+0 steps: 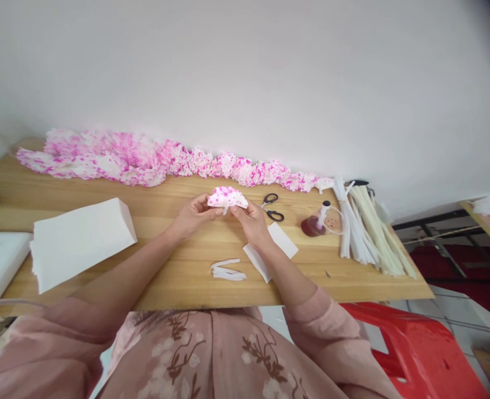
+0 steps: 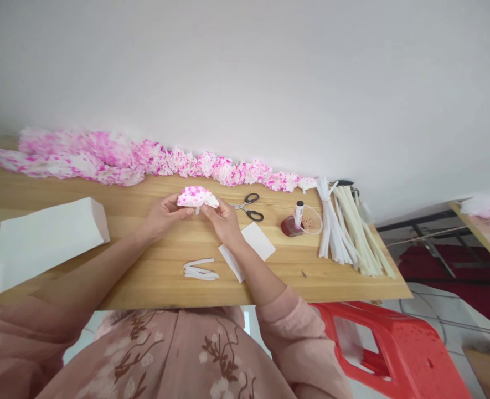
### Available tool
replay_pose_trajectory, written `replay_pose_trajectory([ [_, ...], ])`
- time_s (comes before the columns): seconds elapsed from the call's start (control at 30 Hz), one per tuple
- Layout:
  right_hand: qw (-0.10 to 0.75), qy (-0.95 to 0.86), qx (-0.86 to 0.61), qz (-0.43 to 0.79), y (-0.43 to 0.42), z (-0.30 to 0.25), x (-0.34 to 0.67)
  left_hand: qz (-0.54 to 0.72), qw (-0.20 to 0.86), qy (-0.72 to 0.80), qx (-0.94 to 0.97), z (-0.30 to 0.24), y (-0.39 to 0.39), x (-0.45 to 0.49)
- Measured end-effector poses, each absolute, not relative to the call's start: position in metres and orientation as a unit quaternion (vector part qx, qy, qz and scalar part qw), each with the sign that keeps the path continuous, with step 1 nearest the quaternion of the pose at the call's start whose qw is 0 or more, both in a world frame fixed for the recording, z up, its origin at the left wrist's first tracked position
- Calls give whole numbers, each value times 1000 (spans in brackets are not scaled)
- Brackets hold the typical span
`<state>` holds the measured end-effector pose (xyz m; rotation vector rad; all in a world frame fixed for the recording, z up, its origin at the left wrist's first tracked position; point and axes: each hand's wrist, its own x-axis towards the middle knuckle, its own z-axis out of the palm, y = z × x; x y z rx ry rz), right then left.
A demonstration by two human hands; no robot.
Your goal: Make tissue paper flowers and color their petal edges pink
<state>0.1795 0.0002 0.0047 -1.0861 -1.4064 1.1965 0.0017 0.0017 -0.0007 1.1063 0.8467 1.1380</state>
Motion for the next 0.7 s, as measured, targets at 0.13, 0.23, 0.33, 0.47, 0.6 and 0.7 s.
replay_pose_trajectory([
  [0.13,467,-610,-447,458,3,2,183,497,607,386,485,-4,3,-1],
  [0.23,460,-633,-443,437,3,0,184,512,598,390,476,-6,3,-2],
  [0.33,449,-646,-443,429,2,-1,184,522,587,399,473,-3,3,-2],
  [0.47,448,-642,-450,430,-1,-2,182,523,581,412,468,2,1,0],
  [0.6,450,-645,-452,421,-2,-3,182,522,586,388,482,3,0,0],
  [0.7,449,-654,-446,415,-1,-5,184,520,594,376,484,0,1,0],
])
